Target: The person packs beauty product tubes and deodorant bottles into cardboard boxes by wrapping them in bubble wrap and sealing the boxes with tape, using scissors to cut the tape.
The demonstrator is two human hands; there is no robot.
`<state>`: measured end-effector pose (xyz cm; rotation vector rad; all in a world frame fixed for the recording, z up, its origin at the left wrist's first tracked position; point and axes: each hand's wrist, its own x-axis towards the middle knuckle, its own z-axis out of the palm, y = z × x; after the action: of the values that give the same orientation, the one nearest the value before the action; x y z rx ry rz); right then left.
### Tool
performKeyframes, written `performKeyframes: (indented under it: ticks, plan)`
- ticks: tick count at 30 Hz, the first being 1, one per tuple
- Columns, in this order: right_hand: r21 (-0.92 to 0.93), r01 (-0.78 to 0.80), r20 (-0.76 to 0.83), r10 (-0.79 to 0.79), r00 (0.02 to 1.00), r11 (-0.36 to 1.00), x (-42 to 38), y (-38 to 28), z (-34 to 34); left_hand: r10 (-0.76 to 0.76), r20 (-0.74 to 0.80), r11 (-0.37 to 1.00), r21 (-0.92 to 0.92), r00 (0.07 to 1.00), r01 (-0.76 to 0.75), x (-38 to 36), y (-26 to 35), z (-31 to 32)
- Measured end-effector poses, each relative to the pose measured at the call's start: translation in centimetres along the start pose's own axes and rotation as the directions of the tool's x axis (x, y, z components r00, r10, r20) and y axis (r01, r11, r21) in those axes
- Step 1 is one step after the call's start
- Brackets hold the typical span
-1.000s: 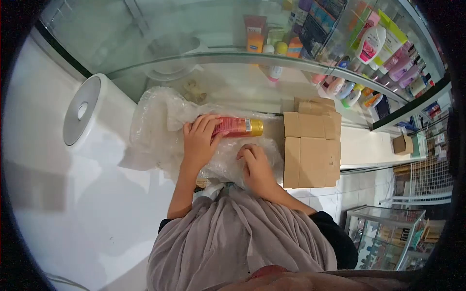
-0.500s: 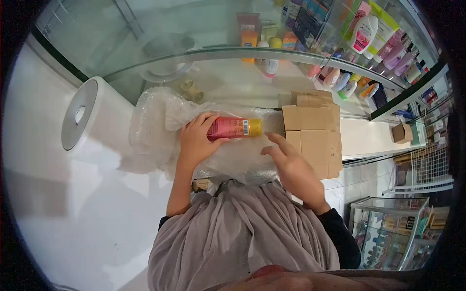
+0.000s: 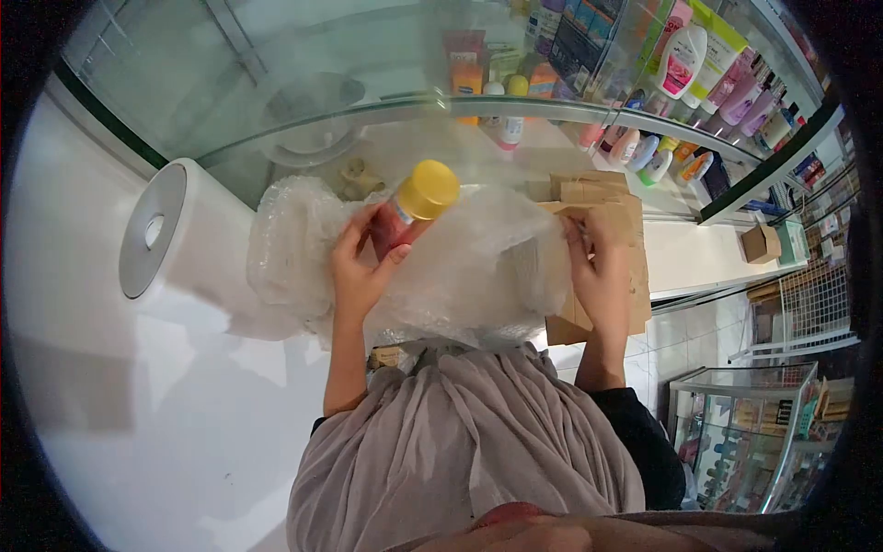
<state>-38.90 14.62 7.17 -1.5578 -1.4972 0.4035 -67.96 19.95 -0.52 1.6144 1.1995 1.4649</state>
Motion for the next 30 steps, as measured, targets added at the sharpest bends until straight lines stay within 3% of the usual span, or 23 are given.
performKeyframes:
  ticks: [3,5,7,9,13,16,19,21,24,27,30]
  plan:
    - [0.273,-0.014,-0.080,0.037,0.996,0.962,0.2,1.3,0.9,-0.043,-0.065,0.980,-0.198,0.997,0.029,-0.5,-1.1,-0.5]
    - [0.418,-0.006,-0.131,0.067,0.989,0.908,0.3,2.0,1.2,-0.038,-0.019,0.958,-0.284,0.999,0.031,-0.7,-1.5,-1.5]
    - [0.484,-0.032,-0.157,0.123,0.980,0.875,0.3,2.6,1.1,0.012,-0.031,0.946,-0.322,0.999,-0.021,-1.1,-1.1,-1.8]
    - [0.642,-0.112,-0.151,0.269,0.951,0.758,0.3,3.1,1.1,0.108,-0.101,0.942,-0.308,0.989,-0.134,-1.5,-0.2,-2.0]
    - [0.868,-0.103,-0.133,0.427,0.894,0.486,0.5,3.0,0.5,0.275,0.061,0.960,-0.067,0.959,-0.271,-0.5,1.4,-3.2]
    - [0.956,0.062,-0.180,0.404,0.897,0.288,0.9,3.0,-0.4,0.297,0.231,0.954,-0.105,0.926,-0.280,-0.7,3.3,-3.8]
    - [0.968,0.153,-0.220,0.372,0.902,0.199,1.1,3.7,-1.3,0.305,0.500,0.938,-0.008,0.811,-0.348,-0.4,4.8,-4.2]
    - [0.962,0.170,-0.242,0.381,0.892,0.214,1.2,3.6,-1.4,0.254,0.642,0.912,0.089,0.724,-0.400,-0.1,5.5,-3.5]
    - [0.968,0.145,-0.217,0.396,0.892,0.206,1.1,4.4,-1.3,0.077,0.706,0.818,0.359,0.704,-0.449,-0.5,5.0,-1.8]
    - [0.972,0.111,-0.194,0.436,0.879,0.209,1.1,3.2,-1.2,-0.075,0.647,0.779,0.514,0.759,-0.361,-0.8,2.4,-0.5]
    - [0.964,0.138,-0.229,0.444,0.866,0.229,0.9,2.9,-1.1,-0.036,0.539,0.695,0.619,0.842,-0.366,-1.1,1.3,0.1]
